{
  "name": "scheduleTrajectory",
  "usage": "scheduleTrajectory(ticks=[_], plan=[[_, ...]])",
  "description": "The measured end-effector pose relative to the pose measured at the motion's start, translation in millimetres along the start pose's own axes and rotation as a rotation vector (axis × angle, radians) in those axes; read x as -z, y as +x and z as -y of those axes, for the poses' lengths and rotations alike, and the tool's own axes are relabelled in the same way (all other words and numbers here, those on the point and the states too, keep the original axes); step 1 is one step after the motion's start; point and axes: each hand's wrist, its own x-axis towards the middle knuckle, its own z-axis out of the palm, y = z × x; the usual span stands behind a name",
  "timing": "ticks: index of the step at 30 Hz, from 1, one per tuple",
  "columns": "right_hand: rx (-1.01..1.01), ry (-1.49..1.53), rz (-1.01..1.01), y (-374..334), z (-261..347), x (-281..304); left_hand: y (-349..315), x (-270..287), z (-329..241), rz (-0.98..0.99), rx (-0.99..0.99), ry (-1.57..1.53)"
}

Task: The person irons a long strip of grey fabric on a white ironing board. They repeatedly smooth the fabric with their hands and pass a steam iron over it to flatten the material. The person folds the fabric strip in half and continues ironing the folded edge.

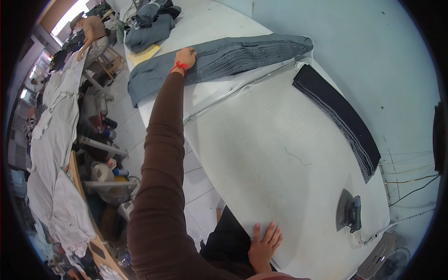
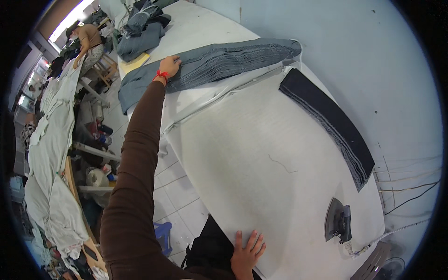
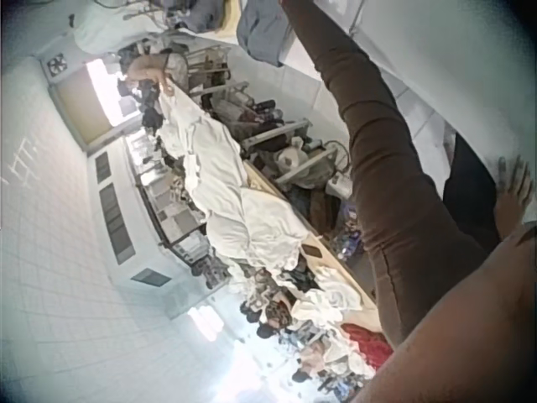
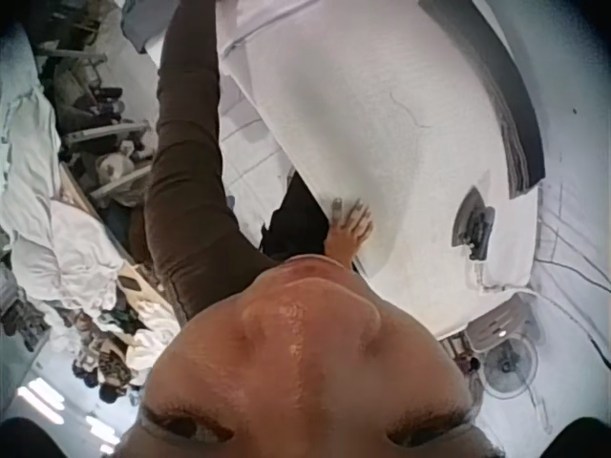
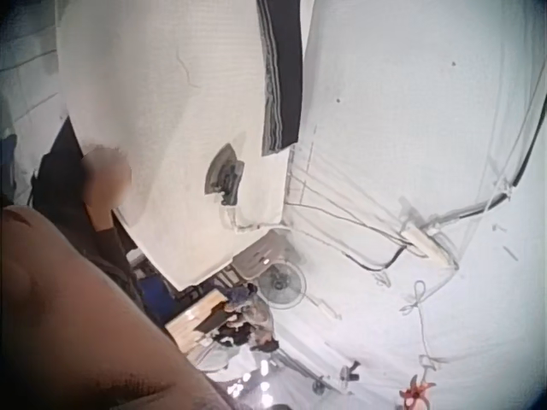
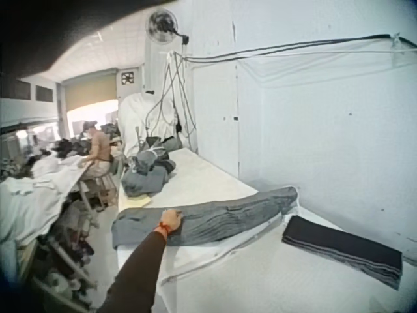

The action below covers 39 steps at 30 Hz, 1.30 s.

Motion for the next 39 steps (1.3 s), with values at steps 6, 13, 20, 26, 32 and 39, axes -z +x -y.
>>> scheduleTrajectory(ticks=[6, 13, 20, 26, 32, 39], plan=[[-0.089, 0.02, 0.064, -6, -4, -6, -11, -42, -60, 0.059, 0.277, -0.048], [-0.076, 0.019, 0.06, -4, 4, -3, 8, -23, -54, -0.061, 0.418, -0.125], [-0.072, 0.004, 0.007, -5, 4, -7, 16, 5, -58, 0.156, 0.248, -0.067], [-0.077, -0.004, -0.005, 3, -1, -2, -3, 38, -63, 0.104, -0.045, -0.045], [-0.095, -0.009, 0.007, 8, 5, 7, -93, 87, -124, -0.052, -0.408, 0.132], [-0.024, 0.037, 0.063, -8, 4, 15, -280, 134, -145, -0.185, -0.515, -0.135]])
